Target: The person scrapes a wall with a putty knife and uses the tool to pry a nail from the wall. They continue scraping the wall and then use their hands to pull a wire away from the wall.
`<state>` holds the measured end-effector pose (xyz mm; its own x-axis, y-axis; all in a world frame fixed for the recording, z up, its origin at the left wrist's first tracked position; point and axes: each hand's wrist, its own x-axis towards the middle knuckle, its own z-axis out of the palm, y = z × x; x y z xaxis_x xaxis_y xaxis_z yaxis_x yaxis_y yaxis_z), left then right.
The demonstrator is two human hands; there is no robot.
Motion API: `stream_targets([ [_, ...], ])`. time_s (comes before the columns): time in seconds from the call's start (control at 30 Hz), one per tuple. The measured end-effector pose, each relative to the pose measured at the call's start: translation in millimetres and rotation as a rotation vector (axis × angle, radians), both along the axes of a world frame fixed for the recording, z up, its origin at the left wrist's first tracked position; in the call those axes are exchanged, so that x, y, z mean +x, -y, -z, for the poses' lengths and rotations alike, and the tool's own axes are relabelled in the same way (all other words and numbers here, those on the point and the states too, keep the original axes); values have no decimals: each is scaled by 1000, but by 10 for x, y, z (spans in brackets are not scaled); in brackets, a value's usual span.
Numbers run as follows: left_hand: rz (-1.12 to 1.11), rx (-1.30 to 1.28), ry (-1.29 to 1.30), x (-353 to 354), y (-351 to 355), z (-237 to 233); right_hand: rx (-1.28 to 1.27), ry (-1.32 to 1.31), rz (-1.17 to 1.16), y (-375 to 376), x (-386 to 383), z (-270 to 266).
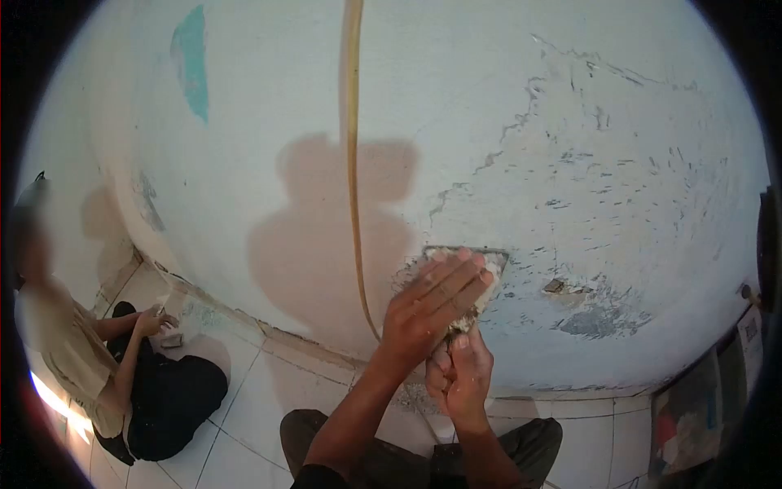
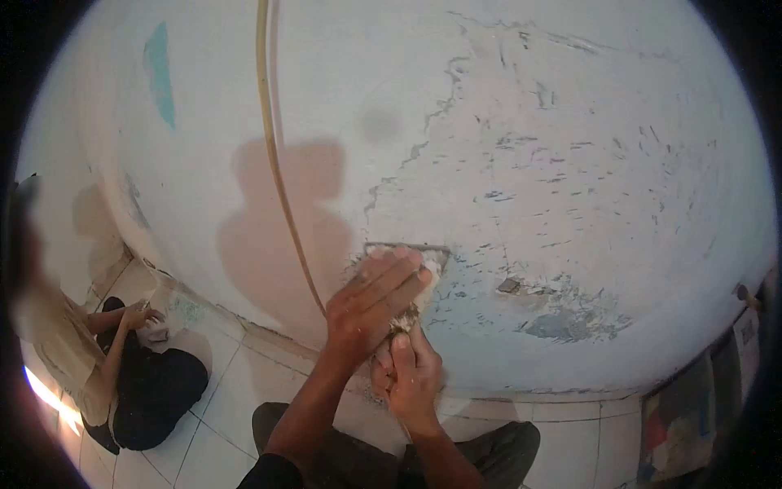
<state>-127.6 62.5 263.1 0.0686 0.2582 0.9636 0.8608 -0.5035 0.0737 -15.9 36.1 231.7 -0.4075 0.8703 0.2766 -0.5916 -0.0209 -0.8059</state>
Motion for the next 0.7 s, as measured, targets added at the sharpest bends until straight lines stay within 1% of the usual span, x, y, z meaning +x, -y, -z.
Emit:
stream_targets([
  [0.07, -93, 15, -25, -52, -22, -87, 19, 45, -76, -102, -17, -66],
  [0.17, -67, 17, -32, -19, -16, -114, 17, 24, -30, -6, 4, -147],
  [0.23, -45, -5, -32, 35, 29, -62, -17, 25, -11, 16, 38, -18],
  [0.33, -65, -8, -37, 20, 24, -41, -9, 12, -37, -12, 16, 47],
  [0.4, -52, -22, -15, 47, 13, -18, -57, -38, -98, -12, 70, 60],
  [0.43, -51, -21, -27, 22, -10, -59, -55, -50, -97, -54, 44, 2],
  [0.5, -132, 5, -34, -17, -26, -145, -25, -31, -125, -104, 9, -132],
  [0.57, -127, 34, -36, -20, -35, -228, -32, -28, -122, -59, 54, -171],
  [0.63, -57, -53, 10, 39, 26, -128, -61, -20, -122, -18, 54, -190],
  [0.7, -66, -59, 10, 74, 48, -84, -83, -27, -125, 8, 92, -106],
])
